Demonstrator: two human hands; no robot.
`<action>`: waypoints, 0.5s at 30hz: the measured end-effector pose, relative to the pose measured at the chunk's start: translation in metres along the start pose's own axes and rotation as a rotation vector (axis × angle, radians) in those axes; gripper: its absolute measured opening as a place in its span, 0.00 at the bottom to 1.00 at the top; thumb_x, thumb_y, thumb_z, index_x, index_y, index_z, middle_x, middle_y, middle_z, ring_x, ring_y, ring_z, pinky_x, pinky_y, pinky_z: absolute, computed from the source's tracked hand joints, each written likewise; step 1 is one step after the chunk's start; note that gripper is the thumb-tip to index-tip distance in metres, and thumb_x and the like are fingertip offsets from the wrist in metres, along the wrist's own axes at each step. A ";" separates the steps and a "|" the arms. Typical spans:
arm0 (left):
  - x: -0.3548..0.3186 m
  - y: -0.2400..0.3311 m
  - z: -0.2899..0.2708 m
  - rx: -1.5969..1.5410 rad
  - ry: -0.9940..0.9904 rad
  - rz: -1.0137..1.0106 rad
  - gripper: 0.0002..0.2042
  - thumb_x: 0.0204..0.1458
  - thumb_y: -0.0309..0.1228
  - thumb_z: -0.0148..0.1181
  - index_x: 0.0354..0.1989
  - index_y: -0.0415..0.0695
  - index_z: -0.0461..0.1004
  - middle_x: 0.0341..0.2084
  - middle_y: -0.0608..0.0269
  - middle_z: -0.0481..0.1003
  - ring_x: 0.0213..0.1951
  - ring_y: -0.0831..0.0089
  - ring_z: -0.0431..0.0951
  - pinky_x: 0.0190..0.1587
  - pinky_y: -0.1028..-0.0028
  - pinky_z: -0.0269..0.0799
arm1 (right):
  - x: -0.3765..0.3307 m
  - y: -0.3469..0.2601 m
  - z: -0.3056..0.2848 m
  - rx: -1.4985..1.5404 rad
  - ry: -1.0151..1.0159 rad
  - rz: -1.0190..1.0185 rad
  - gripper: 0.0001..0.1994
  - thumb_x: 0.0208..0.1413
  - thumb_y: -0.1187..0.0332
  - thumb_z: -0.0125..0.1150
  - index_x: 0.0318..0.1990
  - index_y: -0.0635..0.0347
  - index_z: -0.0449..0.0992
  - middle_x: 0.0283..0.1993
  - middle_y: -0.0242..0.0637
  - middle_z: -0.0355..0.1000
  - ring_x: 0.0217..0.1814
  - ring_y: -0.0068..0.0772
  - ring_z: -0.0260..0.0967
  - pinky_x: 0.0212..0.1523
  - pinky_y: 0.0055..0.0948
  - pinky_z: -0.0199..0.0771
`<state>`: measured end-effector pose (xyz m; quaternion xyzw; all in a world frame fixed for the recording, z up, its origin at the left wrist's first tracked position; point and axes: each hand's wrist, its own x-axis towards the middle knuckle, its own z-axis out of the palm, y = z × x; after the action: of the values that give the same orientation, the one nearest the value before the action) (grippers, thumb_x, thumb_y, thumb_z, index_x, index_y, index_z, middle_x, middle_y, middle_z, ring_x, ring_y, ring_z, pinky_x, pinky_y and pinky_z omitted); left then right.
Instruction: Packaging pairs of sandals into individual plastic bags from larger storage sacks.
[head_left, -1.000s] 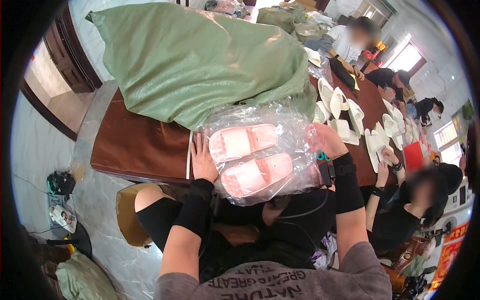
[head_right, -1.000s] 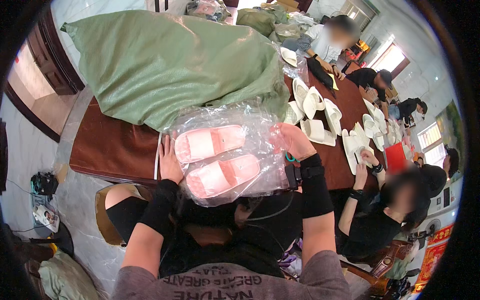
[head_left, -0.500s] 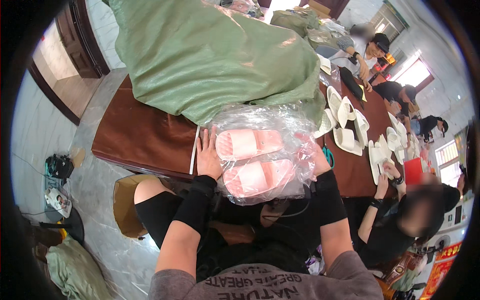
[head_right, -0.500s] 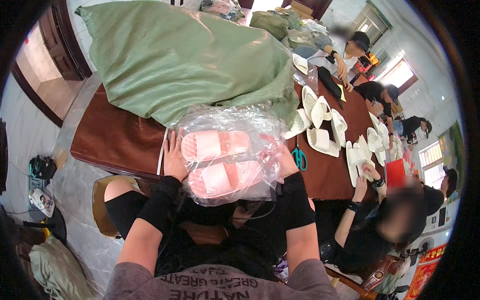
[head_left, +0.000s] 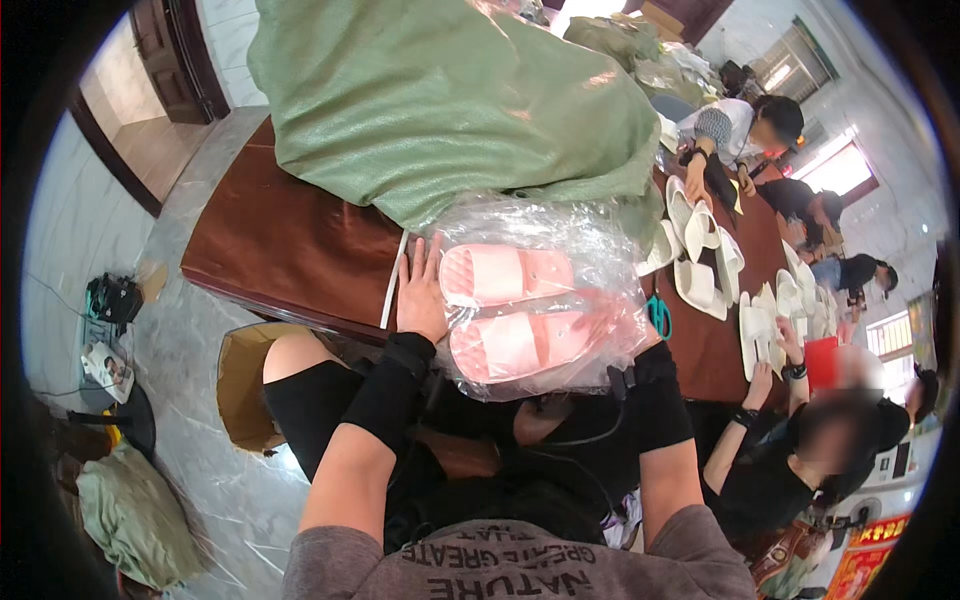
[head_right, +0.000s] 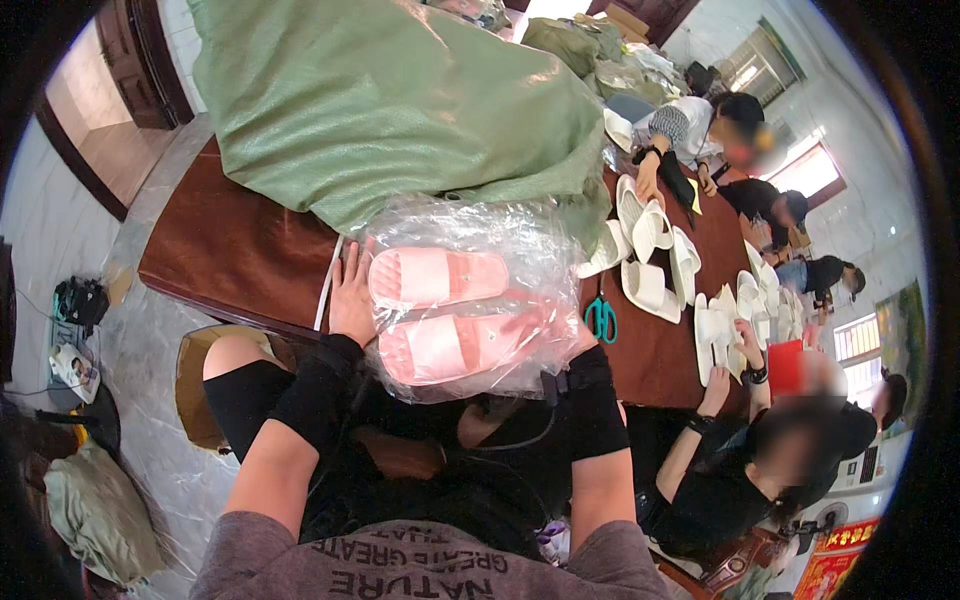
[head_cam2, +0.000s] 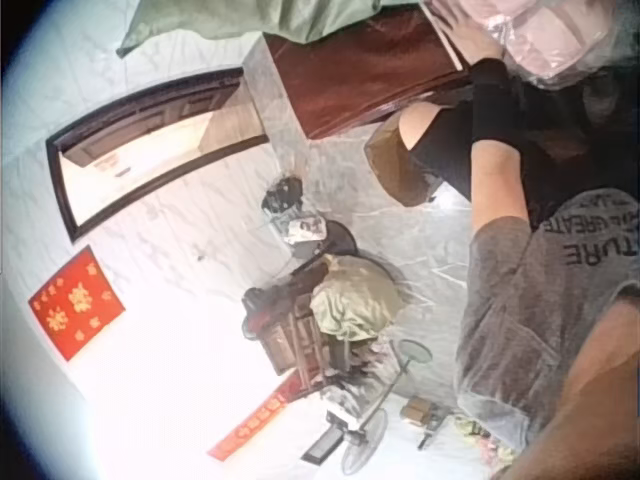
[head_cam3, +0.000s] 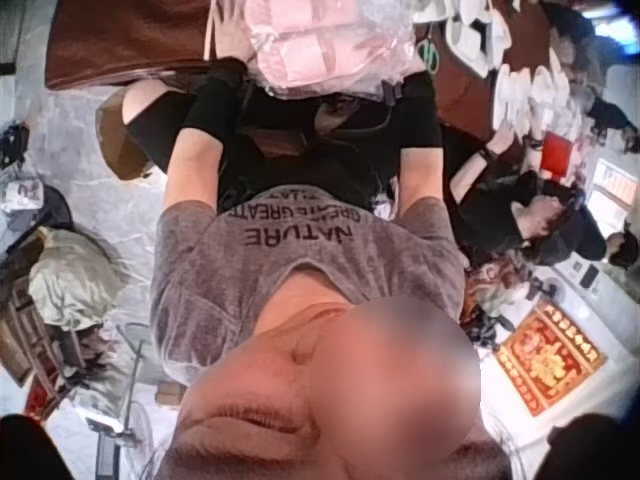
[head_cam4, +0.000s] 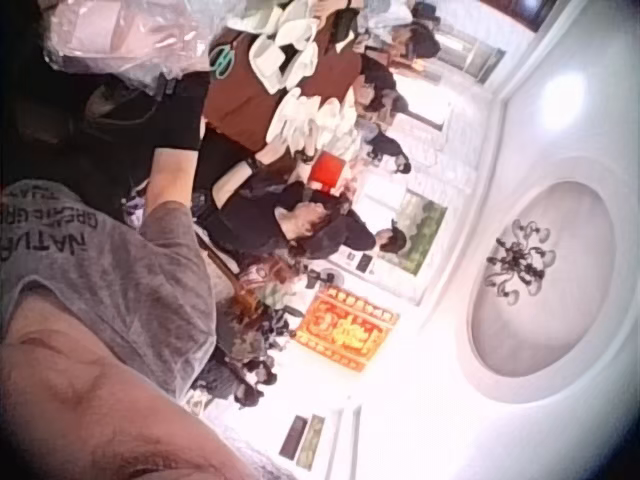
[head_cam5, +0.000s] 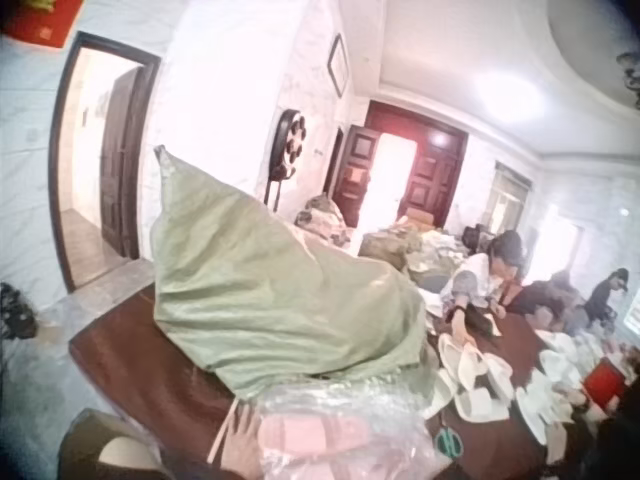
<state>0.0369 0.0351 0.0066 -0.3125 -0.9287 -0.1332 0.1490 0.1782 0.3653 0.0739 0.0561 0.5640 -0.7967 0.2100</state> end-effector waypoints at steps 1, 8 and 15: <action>-0.001 0.001 0.000 -0.007 -0.002 -0.006 0.30 0.53 0.47 0.48 0.64 0.48 0.61 0.69 0.52 0.45 0.69 0.50 0.44 0.67 0.50 0.40 | 0.003 -0.004 0.005 -0.031 -0.095 0.212 0.32 0.54 0.62 0.60 0.64 0.64 0.59 0.47 0.48 0.74 0.43 0.38 0.75 0.47 0.33 0.76; -0.004 -0.005 -0.004 -0.034 0.002 -0.023 0.29 0.54 0.49 0.47 0.64 0.51 0.62 0.70 0.52 0.44 0.69 0.50 0.44 0.67 0.50 0.39 | 0.034 -0.023 0.066 -0.315 0.005 0.135 0.22 0.60 0.68 0.55 0.61 0.63 0.64 0.48 0.40 0.74 0.44 0.28 0.74 0.44 0.26 0.75; 0.001 0.002 -0.006 -0.042 -0.004 -0.012 0.35 0.50 0.54 0.50 0.65 0.49 0.60 0.69 0.54 0.45 0.69 0.52 0.44 0.68 0.53 0.39 | 0.070 0.031 0.076 0.054 0.130 0.132 0.20 0.60 0.70 0.56 0.58 0.63 0.67 0.48 0.39 0.74 0.41 0.27 0.74 0.38 0.25 0.76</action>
<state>0.0386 0.0347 0.0131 -0.3102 -0.9278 -0.1529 0.1398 0.1381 0.2678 0.0503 0.1506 0.5496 -0.7907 0.2236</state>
